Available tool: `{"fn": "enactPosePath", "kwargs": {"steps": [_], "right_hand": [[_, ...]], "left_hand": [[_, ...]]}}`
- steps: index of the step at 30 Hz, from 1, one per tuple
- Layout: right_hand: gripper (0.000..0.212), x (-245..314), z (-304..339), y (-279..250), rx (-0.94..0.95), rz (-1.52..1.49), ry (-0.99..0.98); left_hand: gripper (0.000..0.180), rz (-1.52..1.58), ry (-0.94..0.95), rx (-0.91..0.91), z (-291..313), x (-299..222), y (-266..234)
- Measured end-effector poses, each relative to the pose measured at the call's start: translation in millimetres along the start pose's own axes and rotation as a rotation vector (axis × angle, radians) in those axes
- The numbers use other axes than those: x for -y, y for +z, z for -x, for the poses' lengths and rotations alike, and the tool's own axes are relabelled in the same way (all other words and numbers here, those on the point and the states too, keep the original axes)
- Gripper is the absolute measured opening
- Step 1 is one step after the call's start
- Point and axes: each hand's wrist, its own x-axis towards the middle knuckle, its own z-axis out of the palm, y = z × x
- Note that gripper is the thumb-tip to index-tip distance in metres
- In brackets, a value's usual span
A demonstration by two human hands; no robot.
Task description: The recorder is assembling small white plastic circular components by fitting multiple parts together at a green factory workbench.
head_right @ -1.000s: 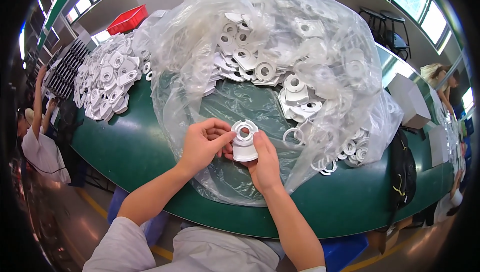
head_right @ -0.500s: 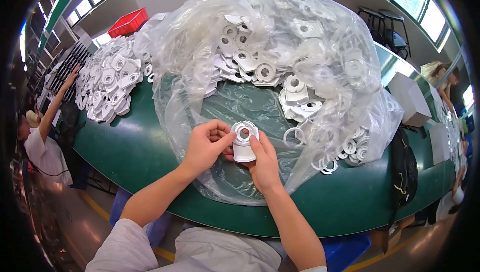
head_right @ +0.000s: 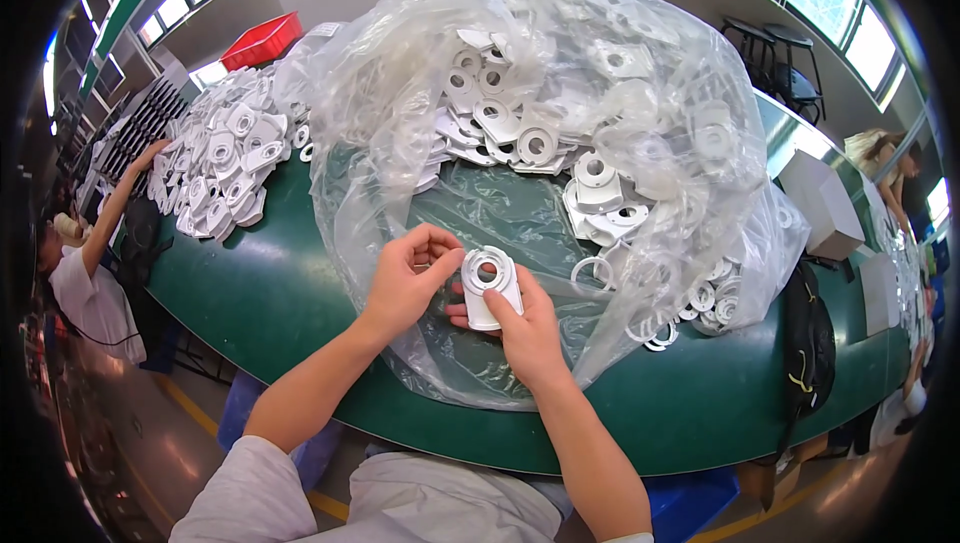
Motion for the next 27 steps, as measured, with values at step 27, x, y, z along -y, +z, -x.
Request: {"fn": "enactPosePath", "kwargs": {"steps": [27], "right_hand": [[0.036, 0, 3, -1, 0.034, -0.037, -0.031]], "left_hand": [[0.016, 0.057, 0.096, 0.044, 5, -7, 5]]}}
